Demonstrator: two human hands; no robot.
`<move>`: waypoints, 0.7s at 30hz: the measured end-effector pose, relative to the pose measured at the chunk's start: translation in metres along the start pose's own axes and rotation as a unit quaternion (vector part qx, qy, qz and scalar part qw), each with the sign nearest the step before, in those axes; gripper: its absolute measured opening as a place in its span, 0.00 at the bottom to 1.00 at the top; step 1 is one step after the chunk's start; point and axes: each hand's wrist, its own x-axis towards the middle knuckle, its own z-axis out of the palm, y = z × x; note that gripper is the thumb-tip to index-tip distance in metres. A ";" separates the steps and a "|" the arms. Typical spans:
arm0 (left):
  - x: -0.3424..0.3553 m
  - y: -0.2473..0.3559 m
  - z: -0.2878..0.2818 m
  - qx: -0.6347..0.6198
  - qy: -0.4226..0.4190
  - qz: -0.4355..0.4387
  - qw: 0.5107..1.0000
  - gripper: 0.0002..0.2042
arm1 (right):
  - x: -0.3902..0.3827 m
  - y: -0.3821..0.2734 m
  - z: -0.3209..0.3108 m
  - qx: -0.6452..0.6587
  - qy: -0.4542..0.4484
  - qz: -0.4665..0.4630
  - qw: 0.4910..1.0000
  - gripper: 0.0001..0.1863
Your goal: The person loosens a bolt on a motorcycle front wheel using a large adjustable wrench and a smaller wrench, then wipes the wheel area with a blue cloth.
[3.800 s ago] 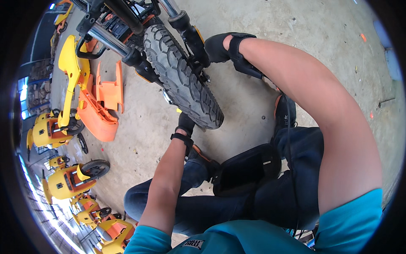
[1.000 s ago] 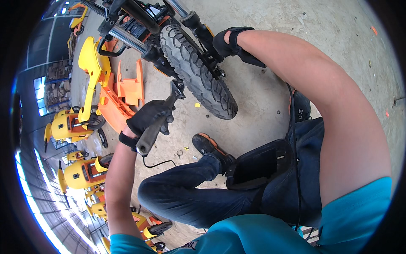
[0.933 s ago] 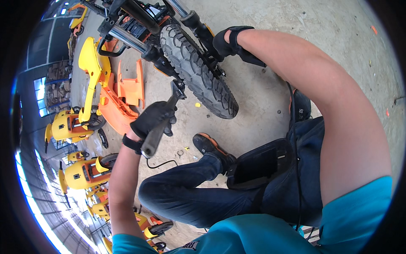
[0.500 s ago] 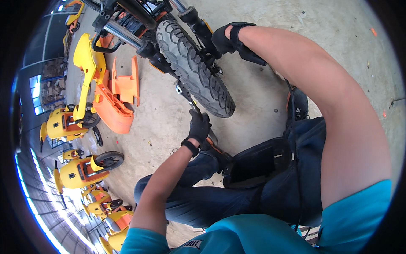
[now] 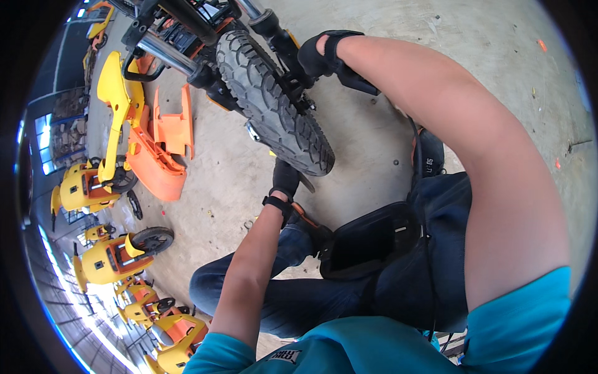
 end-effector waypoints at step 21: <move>-0.074 0.175 -0.164 -0.234 -0.181 -0.220 0.929 0.14 | -0.014 -0.018 0.007 -0.006 0.087 0.013 0.996 0.06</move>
